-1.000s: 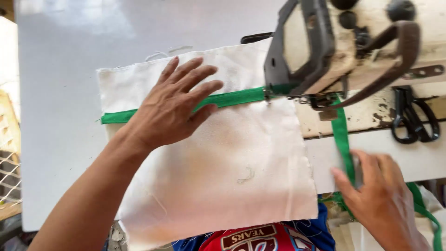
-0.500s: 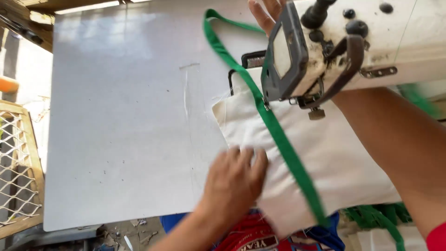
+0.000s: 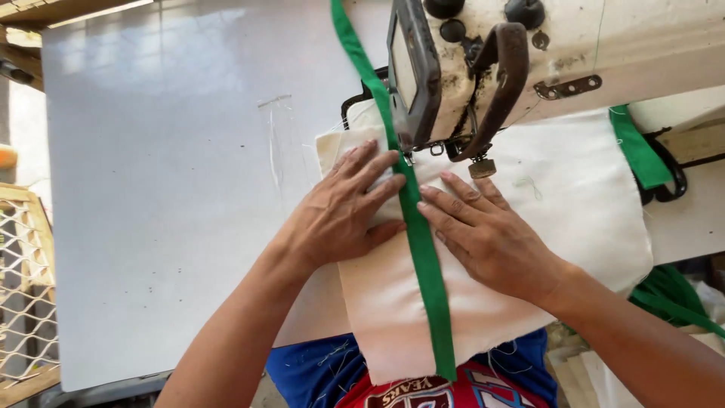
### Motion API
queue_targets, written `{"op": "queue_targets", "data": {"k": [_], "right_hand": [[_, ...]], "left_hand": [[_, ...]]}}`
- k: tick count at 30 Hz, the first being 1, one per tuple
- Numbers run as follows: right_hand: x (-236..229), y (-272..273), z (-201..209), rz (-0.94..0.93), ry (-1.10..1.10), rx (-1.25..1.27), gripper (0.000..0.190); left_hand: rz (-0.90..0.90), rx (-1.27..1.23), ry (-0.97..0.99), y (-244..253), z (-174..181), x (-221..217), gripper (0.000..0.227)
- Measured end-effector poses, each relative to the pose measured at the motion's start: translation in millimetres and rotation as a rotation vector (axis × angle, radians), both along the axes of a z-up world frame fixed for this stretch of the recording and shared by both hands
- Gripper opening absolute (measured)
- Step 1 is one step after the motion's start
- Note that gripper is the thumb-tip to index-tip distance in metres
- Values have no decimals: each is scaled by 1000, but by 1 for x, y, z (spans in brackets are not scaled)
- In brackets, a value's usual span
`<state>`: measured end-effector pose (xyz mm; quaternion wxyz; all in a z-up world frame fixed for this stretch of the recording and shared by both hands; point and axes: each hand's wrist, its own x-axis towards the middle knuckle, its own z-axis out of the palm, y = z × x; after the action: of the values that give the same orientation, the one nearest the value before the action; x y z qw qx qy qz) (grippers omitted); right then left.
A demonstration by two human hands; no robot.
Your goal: Attaching green straps to white fabric pieces using an industrial sewing machine and measuring for placement.
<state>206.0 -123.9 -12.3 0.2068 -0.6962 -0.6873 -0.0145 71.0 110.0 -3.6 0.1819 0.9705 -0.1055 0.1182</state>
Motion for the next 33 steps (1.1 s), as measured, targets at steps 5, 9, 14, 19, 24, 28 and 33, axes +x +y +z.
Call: {"op": "queue_targets", "data": {"k": [5, 9, 14, 19, 24, 28, 33], "right_hand": [[-2, -5, -2, 8, -55, -3, 42], [-4, -7, 1, 9, -60, 8, 37], [-4, -7, 5, 15, -41, 5, 36], [7, 2, 2, 18, -92, 13, 31], [-15, -16, 9, 19, -109, -92, 38], [-51, -48, 8, 21, 25, -101, 42], [-40, -44, 5, -8, 18, -97, 40]], "left_hand": [[15, -11, 3, -7, -1, -4, 54], [60, 17, 45, -13, 4, -3, 64], [130, 36, 72, -15, 5, -6, 69], [127, 67, 103, -5, 0, 4, 74], [182, 151, 132, -39, 5, -6, 69], [216, -37, 54, -87, 7, -47, 59], [263, -28, 85, -83, 2, -42, 59]]}}
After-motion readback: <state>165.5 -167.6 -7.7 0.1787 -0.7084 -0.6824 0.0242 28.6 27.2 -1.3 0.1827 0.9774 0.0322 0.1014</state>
